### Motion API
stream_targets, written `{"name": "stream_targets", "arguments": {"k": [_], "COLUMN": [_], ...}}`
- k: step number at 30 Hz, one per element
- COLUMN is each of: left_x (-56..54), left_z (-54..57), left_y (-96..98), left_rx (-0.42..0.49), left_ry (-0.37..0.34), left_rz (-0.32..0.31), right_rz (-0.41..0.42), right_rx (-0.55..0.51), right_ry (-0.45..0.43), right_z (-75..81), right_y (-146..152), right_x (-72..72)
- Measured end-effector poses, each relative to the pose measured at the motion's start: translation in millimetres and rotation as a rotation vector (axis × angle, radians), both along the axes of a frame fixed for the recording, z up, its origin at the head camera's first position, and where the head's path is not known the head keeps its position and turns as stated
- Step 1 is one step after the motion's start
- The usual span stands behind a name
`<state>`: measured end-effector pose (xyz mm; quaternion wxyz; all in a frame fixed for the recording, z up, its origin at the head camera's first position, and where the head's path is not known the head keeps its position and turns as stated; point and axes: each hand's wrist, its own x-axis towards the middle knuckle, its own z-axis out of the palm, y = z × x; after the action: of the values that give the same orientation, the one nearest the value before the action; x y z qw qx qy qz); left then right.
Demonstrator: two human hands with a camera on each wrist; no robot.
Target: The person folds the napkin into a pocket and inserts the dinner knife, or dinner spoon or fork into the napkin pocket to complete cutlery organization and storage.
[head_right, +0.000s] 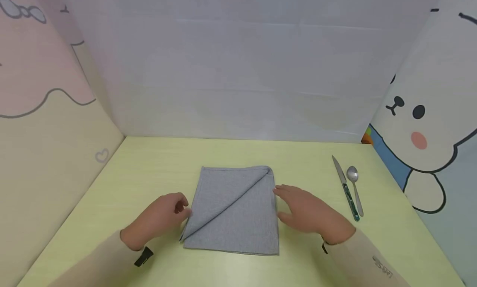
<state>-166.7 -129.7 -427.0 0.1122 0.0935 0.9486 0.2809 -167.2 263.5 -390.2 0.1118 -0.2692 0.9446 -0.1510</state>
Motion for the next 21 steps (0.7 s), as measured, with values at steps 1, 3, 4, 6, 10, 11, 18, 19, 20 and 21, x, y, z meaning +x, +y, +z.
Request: {"name": "stream_targets", "arguments": {"k": [1, 3, 4, 6, 10, 11, 18, 19, 20, 21], "left_x": [5.3, 14.8, 19.0, 26.9, 40.5, 43.2, 55.9, 56.8, 57.5, 58.0], "left_z": [-0.2, -0.9, -1.6, -3.3, -8.9, -10.6, -18.5, -19.2, -19.8, -20.3], "left_y": [-1.5, -4.1, -5.2, -6.6, -6.6, -6.1, 0.8, 1.6, 2.3, 2.7], "left_rx": [0.002, 0.000, -0.003, -0.007, -0.013, -0.014, 0.005, 0.003, -0.003, -0.009], "left_ry": [-0.003, -0.019, -0.028, -0.045, -0.064, -0.064, -0.020, -0.011, -0.002, 0.006], "left_rz": [0.006, 0.022, 0.027, 0.033, 0.017, 0.008, -0.056, -0.059, -0.064, -0.066], "right_rz": [-0.021, -0.066, -0.090, -0.148, -0.275, -0.303, -0.432, -0.438, -0.437, -0.432], "right_rx": [-0.014, -0.044, -0.055, -0.078, -0.147, -0.170, -0.391, -0.413, -0.428, -0.438], "right_ry": [0.000, -0.015, -0.020, -0.051, -0.124, -0.146, -0.413, -0.452, -0.483, -0.507], "right_z": [-0.9, -3.6, -5.5, -9.3, -20.0, -22.5, -37.6, -40.1, -42.3, -44.7], "right_y": [-1.4, -4.5, -6.0, -8.6, -9.3, -9.0, -9.7, -9.6, -9.1, -8.4], "right_x": [-8.9, -27.6, -37.2, -56.4, -92.5, -100.0, -133.5, -136.2, -138.3, -140.3]}}
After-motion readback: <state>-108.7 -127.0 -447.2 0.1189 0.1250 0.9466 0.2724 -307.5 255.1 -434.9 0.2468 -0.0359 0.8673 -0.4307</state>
